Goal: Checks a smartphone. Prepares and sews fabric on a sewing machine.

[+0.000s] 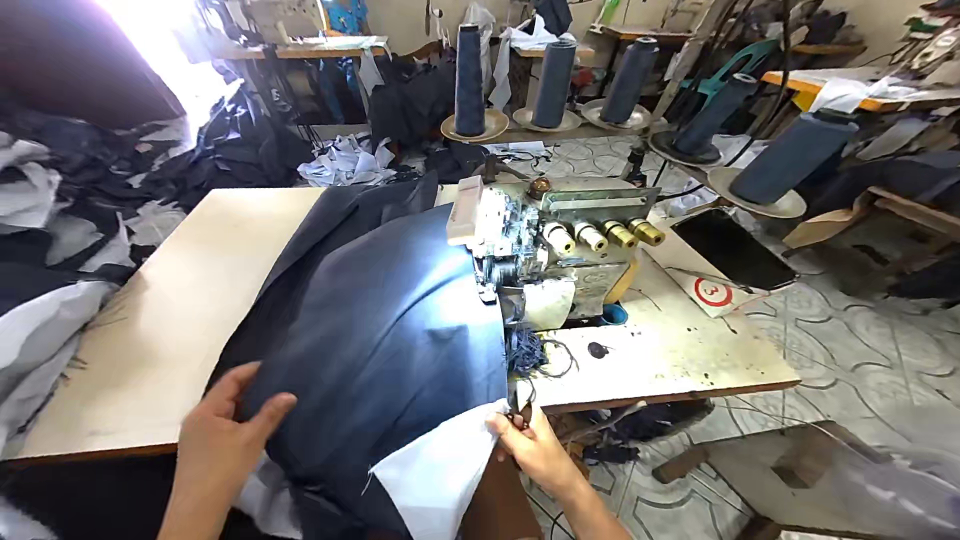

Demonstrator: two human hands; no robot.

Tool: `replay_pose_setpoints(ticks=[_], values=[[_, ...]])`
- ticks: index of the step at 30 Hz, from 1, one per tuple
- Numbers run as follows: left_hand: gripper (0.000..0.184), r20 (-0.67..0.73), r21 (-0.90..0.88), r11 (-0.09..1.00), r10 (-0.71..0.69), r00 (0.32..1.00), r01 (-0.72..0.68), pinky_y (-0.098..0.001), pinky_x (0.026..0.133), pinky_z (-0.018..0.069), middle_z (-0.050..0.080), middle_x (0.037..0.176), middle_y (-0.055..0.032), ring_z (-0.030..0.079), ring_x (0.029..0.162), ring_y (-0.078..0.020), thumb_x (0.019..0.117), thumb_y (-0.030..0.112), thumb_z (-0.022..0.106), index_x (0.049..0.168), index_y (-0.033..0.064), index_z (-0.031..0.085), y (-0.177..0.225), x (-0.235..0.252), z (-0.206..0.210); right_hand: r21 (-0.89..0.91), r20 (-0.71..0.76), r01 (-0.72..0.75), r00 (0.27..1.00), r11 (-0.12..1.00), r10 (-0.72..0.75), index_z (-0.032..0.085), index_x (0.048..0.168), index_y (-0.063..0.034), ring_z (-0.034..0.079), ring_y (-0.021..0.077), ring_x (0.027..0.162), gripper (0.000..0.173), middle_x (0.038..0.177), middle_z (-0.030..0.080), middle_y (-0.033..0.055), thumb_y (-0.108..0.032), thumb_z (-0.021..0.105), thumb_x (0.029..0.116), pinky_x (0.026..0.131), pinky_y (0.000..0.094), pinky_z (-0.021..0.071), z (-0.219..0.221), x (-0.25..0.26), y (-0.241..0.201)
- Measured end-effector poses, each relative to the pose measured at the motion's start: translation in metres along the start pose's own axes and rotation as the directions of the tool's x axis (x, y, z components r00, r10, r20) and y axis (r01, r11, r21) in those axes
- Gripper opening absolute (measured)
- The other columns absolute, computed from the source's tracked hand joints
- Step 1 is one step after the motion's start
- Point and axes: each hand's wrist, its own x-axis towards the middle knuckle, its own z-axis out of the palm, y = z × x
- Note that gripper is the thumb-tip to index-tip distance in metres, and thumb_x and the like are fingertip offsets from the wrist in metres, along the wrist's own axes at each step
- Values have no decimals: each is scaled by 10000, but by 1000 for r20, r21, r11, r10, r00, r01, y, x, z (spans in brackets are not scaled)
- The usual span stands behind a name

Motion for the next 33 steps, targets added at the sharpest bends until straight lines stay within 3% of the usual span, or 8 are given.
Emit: replay_pose_setpoints(ticks=[9, 12, 17, 22, 25, 27, 29, 33], values=[[443, 151, 218, 956, -232, 961, 197, -614, 810, 542, 662, 1009, -336, 668, 869, -442, 865, 150, 779, 1126, -174, 628, -73, -108, 50, -282, 247, -160, 941, 946, 232, 613, 686, 60, 505, 54, 556, 351, 592, 549, 47, -147, 651, 967, 568, 259, 437, 4, -90, 50], [378, 378, 111, 920, -390, 840, 377, -547, 945, 538, 672, 1123, -294, 684, 1016, -358, 989, 90, 609, 1287, -138, 566, -91, -112, 84, -379, 358, -205, 867, 902, 347, 643, 750, 95, 555, 162, 603, 368, 641, 588, 127, -181, 641, 993, 625, 365, 472, 13, -110, 52], [311, 647, 40, 786, -491, 583, 617, -335, 720, 590, 661, 866, -90, 665, 721, -131, 1090, 131, 371, 1238, -102, 514, -72, -104, 66, -344, 415, -17, 894, 939, 169, 624, 700, 93, 568, 188, 582, 372, 614, 582, 147, -161, 665, 970, 598, 363, 467, 14, -130, 34], [370, 258, -15, 1000, -21, 966, 25, -248, 821, 534, 675, 995, -118, 627, 846, -51, 1061, 120, 418, 1283, -159, 519, 44, -18, -97, -198, 466, 501, 805, 843, -368, 649, 809, 13, 660, 146, 832, 268, 793, 662, 136, -196, 649, 976, 792, 239, 529, -22, -129, -64], [265, -77, 75, 895, 445, 892, -440, -139, 777, 523, 672, 957, -77, 638, 885, 13, 1039, 115, 527, 1100, -136, 588, 49, 31, -134, -118, 473, 606, 731, 787, -492, 604, 855, -25, 617, 66, 952, 302, 883, 632, 90, -266, 599, 1037, 881, 150, 475, -17, -106, -97], [348, -213, 404, 753, 630, 747, -520, -244, 968, 455, 619, 1108, -69, 576, 1078, -55, 1073, 284, 482, 1167, -36, 583, 62, 52, -91, -155, 503, 549, 759, 821, -412, 678, 893, -2, 681, 141, 925, 248, 886, 702, 117, -231, 645, 983, 865, 275, 544, 5, -98, -71], [323, -45, 599, 570, 725, 687, -562, -591, 1058, 376, 577, 1244, -271, 535, 1215, -418, 1068, 226, 466, 1120, -63, 600, 63, 76, -47, -183, 512, 289, 844, 940, -160, 725, 923, 77, 722, 241, 900, 164, 900, 736, 187, -84, 707, 899, 850, 419, 575, 28, -98, -19], [263, 323, 567, 743, 196, 926, -356, -751, 1022, 398, 471, 1445, -363, 460, 1330, -577, 1020, 106, 601, 1211, -68, 651, 54, 98, -21, -181, 355, -329, 857, 927, 374, 646, 785, 21, 499, 22, 596, 266, 648, 553, -7, -165, 646, 974, 603, 248, 436, 32, -108, 57]])
